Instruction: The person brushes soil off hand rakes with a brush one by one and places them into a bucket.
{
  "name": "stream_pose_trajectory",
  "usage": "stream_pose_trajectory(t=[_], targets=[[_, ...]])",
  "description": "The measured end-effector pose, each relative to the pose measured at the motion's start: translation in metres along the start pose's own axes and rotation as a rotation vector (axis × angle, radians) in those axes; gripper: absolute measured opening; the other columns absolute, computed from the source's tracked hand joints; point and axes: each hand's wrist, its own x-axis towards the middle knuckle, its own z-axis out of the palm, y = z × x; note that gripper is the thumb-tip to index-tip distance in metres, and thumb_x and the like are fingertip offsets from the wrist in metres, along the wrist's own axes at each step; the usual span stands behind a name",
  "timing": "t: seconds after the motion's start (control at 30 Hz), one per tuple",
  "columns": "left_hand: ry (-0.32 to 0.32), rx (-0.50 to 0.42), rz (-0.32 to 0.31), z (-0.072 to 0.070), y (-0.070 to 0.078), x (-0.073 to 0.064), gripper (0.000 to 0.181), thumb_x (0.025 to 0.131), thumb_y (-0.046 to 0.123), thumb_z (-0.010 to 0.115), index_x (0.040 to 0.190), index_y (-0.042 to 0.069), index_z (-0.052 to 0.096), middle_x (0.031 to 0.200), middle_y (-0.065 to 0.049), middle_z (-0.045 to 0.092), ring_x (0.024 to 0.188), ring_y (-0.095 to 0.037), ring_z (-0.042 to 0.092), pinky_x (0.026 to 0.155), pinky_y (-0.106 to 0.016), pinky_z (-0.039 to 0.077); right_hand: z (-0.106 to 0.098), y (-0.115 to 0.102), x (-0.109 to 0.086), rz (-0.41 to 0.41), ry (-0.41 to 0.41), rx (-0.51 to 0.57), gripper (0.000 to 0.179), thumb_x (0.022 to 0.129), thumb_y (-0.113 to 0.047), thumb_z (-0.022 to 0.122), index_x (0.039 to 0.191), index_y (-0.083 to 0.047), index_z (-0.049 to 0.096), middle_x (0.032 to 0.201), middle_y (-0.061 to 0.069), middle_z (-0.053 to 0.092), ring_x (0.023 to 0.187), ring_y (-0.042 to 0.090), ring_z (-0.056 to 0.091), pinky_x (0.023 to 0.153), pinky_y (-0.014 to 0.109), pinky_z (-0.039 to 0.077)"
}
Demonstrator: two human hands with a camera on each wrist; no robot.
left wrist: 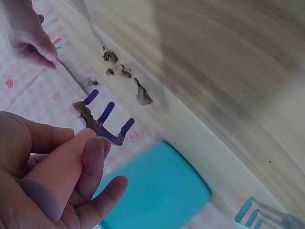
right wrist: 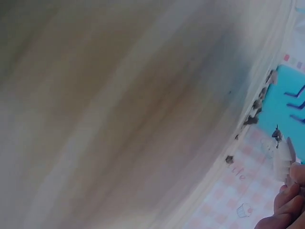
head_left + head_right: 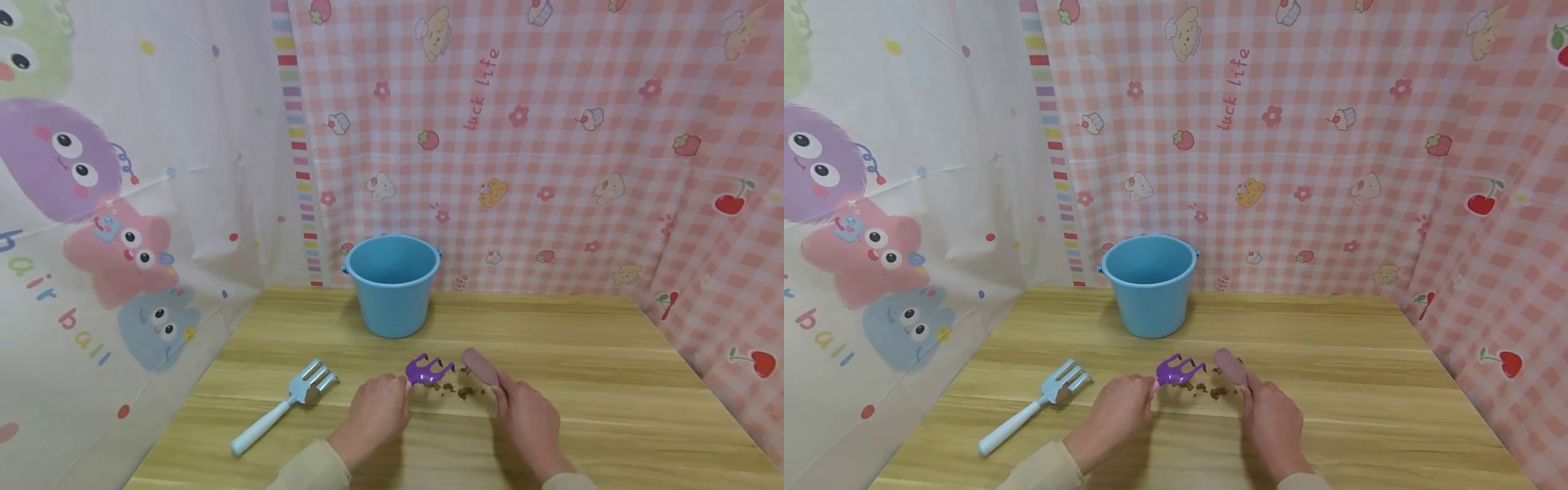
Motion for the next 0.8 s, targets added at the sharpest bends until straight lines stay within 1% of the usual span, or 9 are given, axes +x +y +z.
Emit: stream_pose_trajectory(t=[0.1,0.23,0.27,0.33,0.4,0.5,0.57,0.73,0.8], targets=[[-0.009,-0.008,-0.012,-0.001,-0.001,0.001,0.016,0.094,0.012,0.064,0.08,0.005,0.067,0.064,-0.003,0.054,0.056,-0.02,0.055,0.054,-0.033,0.05,-0.004,0.001,0.0,0.017,-0.005,0.014,0.034,0.095,-0.021,0.067,0.126,-0.008,0.067,0.089,0.018,0.071,0.063,0.033,0.063,0.047,0.045,0.047],[-0.019,-0.016,-0.01,0.0,0.0,0.003,0.011,0.09,0.01,0.067,0.08,0.006,0.067,0.065,-0.003,0.055,0.057,-0.02,0.055,0.054,-0.034,0.05,-0.006,-0.008,0.0,-0.034,0.028,0.061,0.035,0.094,-0.023,0.068,0.125,-0.008,0.068,0.087,0.015,0.071,0.066,0.034,0.065,0.049,0.045,0.048],[-0.02,-0.016,-0.007,0.0,0.0,0.004,0.01,0.089,0.01,0.068,0.08,0.006,0.068,0.065,-0.003,0.055,0.057,-0.02,0.055,0.055,-0.034,0.05,-0.007,-0.011,0.0,-0.049,0.029,0.071,0.035,0.094,-0.023,0.068,0.125,-0.008,0.068,0.086,0.014,0.071,0.064,0.032,0.065,0.049,0.044,0.048],[-0.023,-0.018,-0.002,0.0,0.0,0.004,0.005,0.085,0.006,0.069,0.08,0.007,0.068,0.066,-0.002,0.056,0.057,-0.019,0.054,0.055,-0.033,0.05,-0.007,-0.014,-0.001,-0.05,0.019,0.075,0.035,0.093,-0.023,0.069,0.125,-0.009,0.068,0.084,0.013,0.071,0.062,0.029,0.063,0.048,0.041,0.047],[-0.028,-0.02,0.0,-0.001,0.0,0.003,0.004,0.081,0.004,0.07,0.08,0.007,0.067,0.066,-0.001,0.056,0.057,-0.018,0.054,0.055,-0.033,0.05,-0.007,-0.012,-0.002,-0.023,0.003,0.058,0.035,0.093,-0.022,0.069,0.125,-0.009,0.068,0.085,0.013,0.071,0.06,0.026,0.061,0.047,0.04,0.045],[-0.046,-0.029,-0.007,-0.002,0.001,0.002,0.008,0.077,0.0,0.069,0.078,0.008,0.066,0.065,0.0,0.055,0.056,-0.017,0.052,0.054,-0.031,0.049,-0.007,-0.005,-0.004,0.039,-0.012,0.014,0.034,0.095,-0.021,0.067,0.125,-0.008,0.068,0.086,0.015,0.071,0.061,0.027,0.061,0.046,0.041,0.044],[-0.053,-0.035,-0.011,-0.002,0.001,0.002,0.01,0.076,-0.001,0.069,0.077,0.008,0.065,0.065,0.0,0.054,0.056,-0.016,0.051,0.053,-0.03,0.048,-0.008,-0.003,-0.004,0.047,-0.009,0.007,0.034,0.095,-0.021,0.066,0.126,-0.007,0.067,0.087,0.016,0.071,0.061,0.026,0.06,0.046,0.041,0.043],[-0.039,-0.049,0.004,-0.001,0.002,0.005,0.01,0.079,0.001,0.069,0.076,0.009,0.064,0.064,0.0,0.055,0.056,-0.017,0.053,0.054,-0.032,0.049,-0.01,-0.015,-0.004,-0.052,0.021,0.07,0.035,0.093,-0.022,0.068,0.126,-0.008,0.068,0.086,0.015,0.071,0.059,0.026,0.061,0.045,0.04,0.044],[-0.028,-0.049,0.013,0.0,0.002,0.006,0.012,0.08,0.002,0.068,0.074,0.01,0.063,0.064,-0.001,0.055,0.056,-0.018,0.053,0.054,-0.032,0.049,-0.009,-0.019,-0.004,-0.059,0.022,0.083,0.035,0.093,-0.022,0.069,0.126,-0.008,0.068,0.084,0.013,0.071,0.056,0.025,0.059,0.044,0.038,0.044]])
